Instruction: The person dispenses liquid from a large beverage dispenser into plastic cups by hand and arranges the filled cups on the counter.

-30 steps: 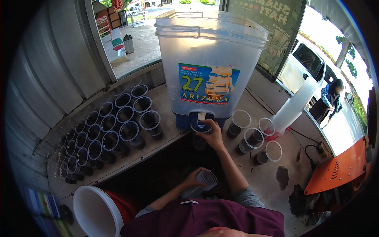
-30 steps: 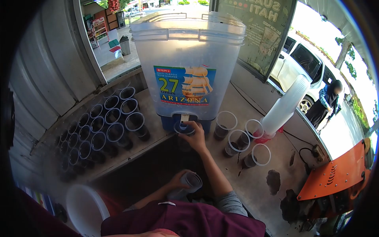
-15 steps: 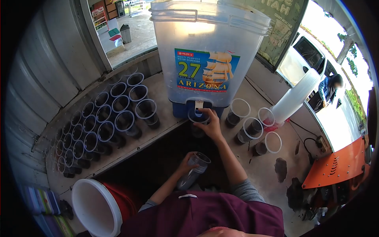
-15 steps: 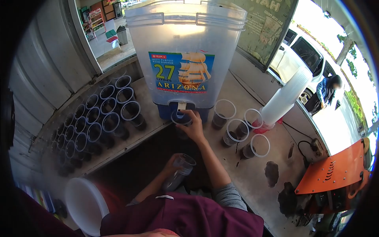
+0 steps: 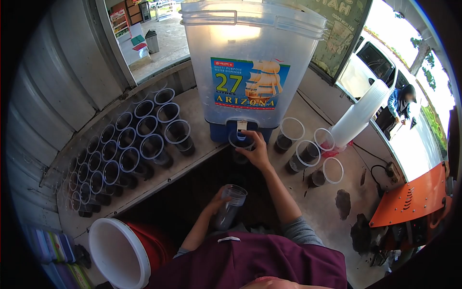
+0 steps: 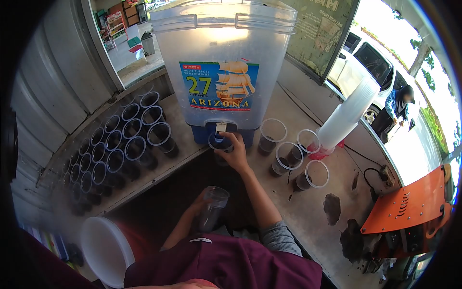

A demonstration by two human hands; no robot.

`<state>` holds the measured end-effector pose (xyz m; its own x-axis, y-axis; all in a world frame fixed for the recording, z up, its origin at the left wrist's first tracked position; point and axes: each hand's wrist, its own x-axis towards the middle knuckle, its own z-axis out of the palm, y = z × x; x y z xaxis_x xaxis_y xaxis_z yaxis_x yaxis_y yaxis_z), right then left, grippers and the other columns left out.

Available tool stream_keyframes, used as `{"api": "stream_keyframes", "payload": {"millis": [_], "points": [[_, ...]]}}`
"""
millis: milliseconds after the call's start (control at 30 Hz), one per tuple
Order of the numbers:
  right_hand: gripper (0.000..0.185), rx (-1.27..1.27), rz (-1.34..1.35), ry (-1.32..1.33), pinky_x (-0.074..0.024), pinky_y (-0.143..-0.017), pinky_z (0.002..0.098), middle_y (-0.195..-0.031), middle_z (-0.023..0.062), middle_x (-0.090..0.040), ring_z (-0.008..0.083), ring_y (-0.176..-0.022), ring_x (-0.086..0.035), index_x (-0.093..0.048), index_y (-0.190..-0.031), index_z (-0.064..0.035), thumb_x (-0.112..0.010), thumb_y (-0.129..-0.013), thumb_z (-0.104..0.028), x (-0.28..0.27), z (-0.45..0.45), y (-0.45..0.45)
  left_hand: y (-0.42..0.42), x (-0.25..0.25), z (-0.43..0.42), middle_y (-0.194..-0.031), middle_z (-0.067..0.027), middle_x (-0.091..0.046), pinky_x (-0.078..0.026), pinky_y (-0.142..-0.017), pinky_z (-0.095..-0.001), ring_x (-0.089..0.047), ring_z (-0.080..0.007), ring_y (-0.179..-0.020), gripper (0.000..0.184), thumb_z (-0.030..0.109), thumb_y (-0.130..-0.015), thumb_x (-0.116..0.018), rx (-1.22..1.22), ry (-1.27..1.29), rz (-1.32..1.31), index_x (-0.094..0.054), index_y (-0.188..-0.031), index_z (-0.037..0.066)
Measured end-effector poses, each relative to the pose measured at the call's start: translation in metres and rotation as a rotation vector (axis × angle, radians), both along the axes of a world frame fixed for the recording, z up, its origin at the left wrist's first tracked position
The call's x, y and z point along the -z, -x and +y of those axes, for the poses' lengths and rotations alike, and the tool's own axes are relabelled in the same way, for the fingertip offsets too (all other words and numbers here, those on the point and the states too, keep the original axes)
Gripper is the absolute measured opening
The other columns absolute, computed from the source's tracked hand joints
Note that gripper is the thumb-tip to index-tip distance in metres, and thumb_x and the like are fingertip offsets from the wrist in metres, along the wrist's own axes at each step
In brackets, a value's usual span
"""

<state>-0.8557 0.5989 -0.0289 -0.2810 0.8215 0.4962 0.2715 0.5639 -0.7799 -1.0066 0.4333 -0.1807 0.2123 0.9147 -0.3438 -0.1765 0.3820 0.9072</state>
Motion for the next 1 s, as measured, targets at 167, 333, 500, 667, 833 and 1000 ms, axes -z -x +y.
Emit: {"api": "stream_keyframes", "payload": {"millis": [167,333,500,667,833,1000], "points": [[0.055,-0.006,0.004,-0.043,-0.0411,-0.088,0.0347,-0.112,0.0114,-0.047,0.0261,-0.104,-0.050,-0.054,-0.107,-0.0102,-0.077,-0.057,-0.008,0.008,0.000,0.000,0.002,0.002,-0.001,-0.120,-0.0105,-0.048,-0.036,-0.095,-0.0347,-0.046,-0.0233,-0.112,0.054,0.014,-0.080,-0.058,-0.080,0.040,-0.062,-0.035,-0.129,0.015],[0.053,-0.010,0.005,-0.028,-0.0407,-0.087,0.0338,-0.113,0.0114,-0.045,0.0264,-0.105,-0.049,-0.053,-0.105,-0.0095,-0.076,-0.058,-0.007,0.008,-0.001,0.002,0.004,0.008,-0.002,-0.119,-0.0102,-0.049,-0.037,-0.094,-0.0344,-0.047,-0.0233,-0.111,0.052,0.017,-0.082,-0.057,-0.119,0.062,-0.025,-0.035,-0.128,0.013],[0.052,-0.027,0.046,0.015,-0.0398,-0.087,0.0354,-0.111,0.0129,-0.046,0.0290,-0.105,-0.047,-0.053,-0.103,-0.0104,-0.077,-0.057,-0.007,0.010,0.000,0.004,0.005,0.008,-0.004,-0.119,-0.0102,-0.049,-0.038,-0.092,-0.0338,-0.047,-0.0226,-0.110,0.051,0.019,-0.082,-0.057,-0.121,0.071,0.040,-0.034,-0.128,0.013],[0.051,-0.032,0.079,0.047,-0.0386,-0.089,0.0376,-0.110,0.0142,-0.047,0.0317,-0.106,-0.046,-0.054,-0.102,-0.0111,-0.077,-0.056,-0.007,0.009,-0.001,0.004,0.006,0.010,-0.004,-0.118,-0.0105,-0.049,-0.040,-0.091,-0.0339,-0.049,-0.0227,-0.108,0.051,0.019,-0.082,-0.058,-0.136,0.095,-0.005,-0.035,-0.127,0.013],[0.052,-0.029,0.068,0.005,-0.0386,-0.089,0.0377,-0.110,0.0141,-0.047,0.0315,-0.106,-0.046,-0.054,-0.101,-0.0105,-0.077,-0.055,-0.006,0.009,0.000,0.004,0.006,0.007,-0.002,-0.118,-0.0107,-0.050,-0.040,-0.090,-0.0345,-0.050,-0.0226,-0.107,0.050,0.019,-0.082,-0.057,-0.130,0.117,-0.016,-0.035,-0.127,0.014],[0.052,-0.030,0.065,-0.008,-0.0389,-0.089,0.0376,-0.110,0.0141,-0.047,0.0315,-0.105,-0.047,-0.054,-0.102,-0.0106,-0.077,-0.055,-0.007,0.010,0.000,0.004,0.005,0.007,-0.003,-0.117,-0.0109,-0.050,-0.040,-0.090,-0.0341,-0.049,-0.0227,-0.108,0.050,0.021,-0.082,-0.057,-0.133,0.104,-0.025,-0.035,-0.127,0.014]]}}
